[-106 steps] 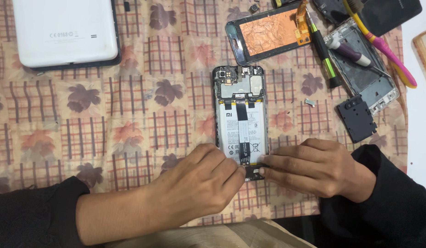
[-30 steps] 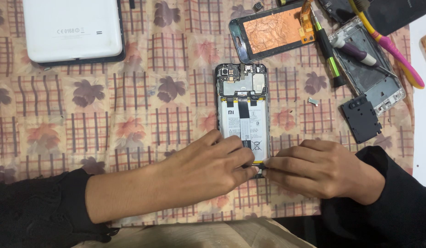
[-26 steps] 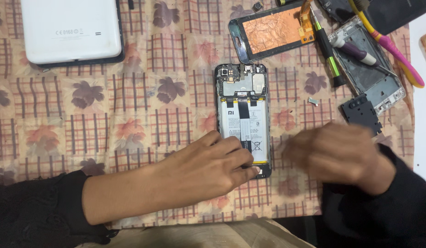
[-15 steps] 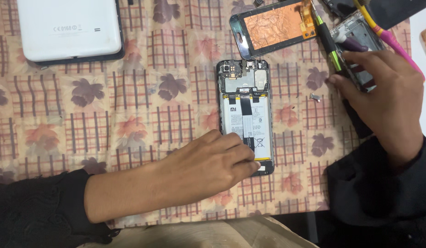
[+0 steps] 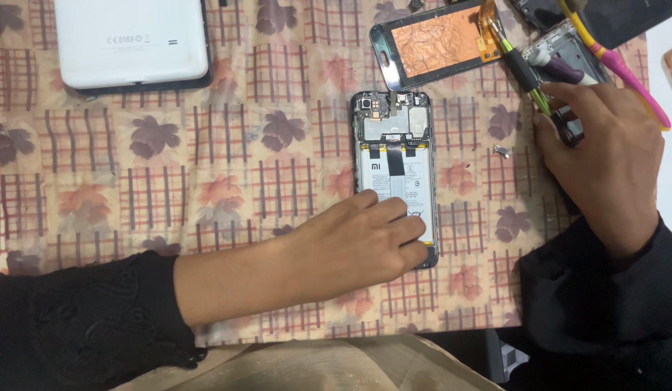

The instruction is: The person disassembles a smartphone by removing the back cover, unscrewing internal components, and detaching the battery. They use a screwdriver to remove screws and carefully lift out the battery and other parts.

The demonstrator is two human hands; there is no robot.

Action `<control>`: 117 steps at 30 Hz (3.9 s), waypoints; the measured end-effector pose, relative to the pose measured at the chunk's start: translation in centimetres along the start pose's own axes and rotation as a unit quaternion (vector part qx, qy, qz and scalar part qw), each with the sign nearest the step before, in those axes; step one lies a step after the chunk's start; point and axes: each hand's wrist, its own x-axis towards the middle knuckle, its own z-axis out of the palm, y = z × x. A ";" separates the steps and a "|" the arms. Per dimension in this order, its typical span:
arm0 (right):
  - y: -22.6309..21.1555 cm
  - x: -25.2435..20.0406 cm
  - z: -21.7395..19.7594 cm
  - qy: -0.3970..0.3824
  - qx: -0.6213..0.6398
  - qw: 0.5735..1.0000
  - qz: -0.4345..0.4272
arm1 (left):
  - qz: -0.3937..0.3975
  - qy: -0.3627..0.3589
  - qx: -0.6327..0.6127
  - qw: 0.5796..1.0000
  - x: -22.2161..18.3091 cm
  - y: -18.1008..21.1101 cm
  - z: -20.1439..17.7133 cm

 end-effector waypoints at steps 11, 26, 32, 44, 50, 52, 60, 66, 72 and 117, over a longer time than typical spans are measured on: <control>6.0 -6.2 4.5 0.162 0.324 0.930 0.071 | 0.011 0.017 0.042 0.999 0.2 0.1 0.5; 5.4 -5.5 5.0 0.168 0.347 0.922 -0.036 | 0.063 0.016 0.093 0.994 -1.3 0.6 0.8; 2.4 -2.9 2.9 0.100 0.259 0.955 -0.109 | 0.019 0.023 -0.003 1.000 -1.3 -0.1 0.9; 0.9 -2.1 2.3 0.082 0.263 0.953 -0.125 | -0.028 0.019 -0.087 0.996 -1.2 -0.6 1.7; -0.1 -1.5 1.4 0.073 0.252 0.956 -0.134 | -0.009 0.009 -0.009 1.000 -0.9 -0.2 1.3; -0.3 -1.3 1.2 0.073 0.255 0.954 -0.138 | -0.007 0.019 0.006 1.000 -0.8 0.0 1.1; 1.8 -3.4 3.0 0.097 0.262 0.952 -0.128 | -0.002 0.030 0.036 0.999 -0.3 -0.1 2.0; 2.8 -5.1 5.0 0.121 0.482 0.861 -0.105 | -0.089 0.109 -0.208 0.968 -0.9 0.5 2.1; 0.6 -6.9 5.4 0.147 0.582 0.771 -0.210 | -0.158 0.121 -0.313 0.929 -1.0 1.0 1.8; -1.4 -8.7 1.7 -0.212 0.721 0.646 -0.135 | -0.144 0.097 -0.296 0.939 -1.1 1.8 2.6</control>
